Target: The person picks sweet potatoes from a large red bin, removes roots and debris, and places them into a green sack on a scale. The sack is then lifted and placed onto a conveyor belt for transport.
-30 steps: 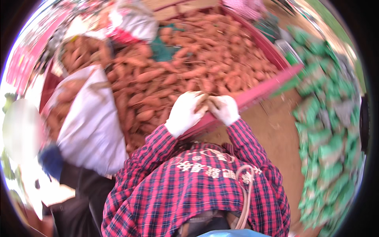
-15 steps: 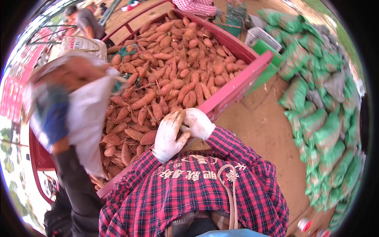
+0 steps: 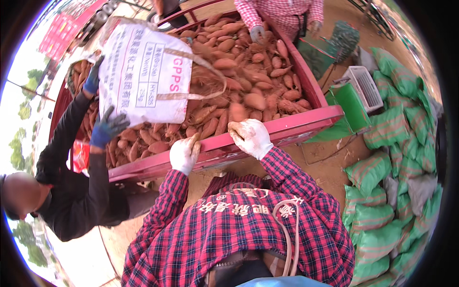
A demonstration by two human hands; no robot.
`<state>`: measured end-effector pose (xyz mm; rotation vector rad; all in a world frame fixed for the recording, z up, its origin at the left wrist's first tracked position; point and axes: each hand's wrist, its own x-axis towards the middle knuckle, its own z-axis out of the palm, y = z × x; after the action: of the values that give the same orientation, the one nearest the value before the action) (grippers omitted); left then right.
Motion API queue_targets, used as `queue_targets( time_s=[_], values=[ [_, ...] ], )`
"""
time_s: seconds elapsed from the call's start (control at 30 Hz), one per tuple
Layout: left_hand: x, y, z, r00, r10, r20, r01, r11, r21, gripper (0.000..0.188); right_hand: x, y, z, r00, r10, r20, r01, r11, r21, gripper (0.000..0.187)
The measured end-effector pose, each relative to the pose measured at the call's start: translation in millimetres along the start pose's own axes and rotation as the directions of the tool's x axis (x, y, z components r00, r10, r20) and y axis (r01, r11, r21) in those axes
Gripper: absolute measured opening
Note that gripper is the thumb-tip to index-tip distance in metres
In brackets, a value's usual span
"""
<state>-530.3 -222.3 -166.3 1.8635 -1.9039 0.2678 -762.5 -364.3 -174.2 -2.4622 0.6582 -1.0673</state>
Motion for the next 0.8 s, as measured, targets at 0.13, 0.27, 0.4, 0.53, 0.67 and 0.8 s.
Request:
queue_targets(
  time_s=[0.13,0.27,0.4,0.53,0.67,0.8],
  values=[
    [-4.3,3.8,5.4,0.994,-0.044,-0.104,0.049,0.998,0.049,0.018,-2.1,-1.3,-2.2,1.0,0.021,0.024,-0.023,0.997,0.075,0.017],
    [-6.0,6.1,8.2,0.985,-0.079,-0.154,0.087,0.995,0.046,0.017,-2.6,-2.8,-7.3,0.998,-0.01,0.065,0.007,0.999,0.048,0.018],
    [-7.9,7.5,8.9,0.976,-0.19,-0.107,0.189,0.982,-0.019,0.024,-0.8,-7.7,-8.4,0.992,0.04,0.121,-0.042,0.999,0.018,0.02],
    [-9.8,8.6,8.1,0.979,-0.174,-0.108,0.172,0.985,-0.032,0.025,1.1,-8.1,-7.4,0.972,0.148,0.184,-0.146,0.989,-0.027,0.023],
    [-10.7,5.7,4.5,0.981,-0.125,-0.146,0.117,0.991,-0.059,0.024,3.1,-9.4,-1.0,0.98,0.129,0.153,-0.115,0.989,-0.097,0.022],
    [-11.1,0.7,2.0,0.985,-0.074,-0.154,0.055,0.991,-0.123,0.023,-0.6,-20.2,4.1,0.995,0.045,0.084,-0.025,0.974,-0.223,0.019]
  ],
)
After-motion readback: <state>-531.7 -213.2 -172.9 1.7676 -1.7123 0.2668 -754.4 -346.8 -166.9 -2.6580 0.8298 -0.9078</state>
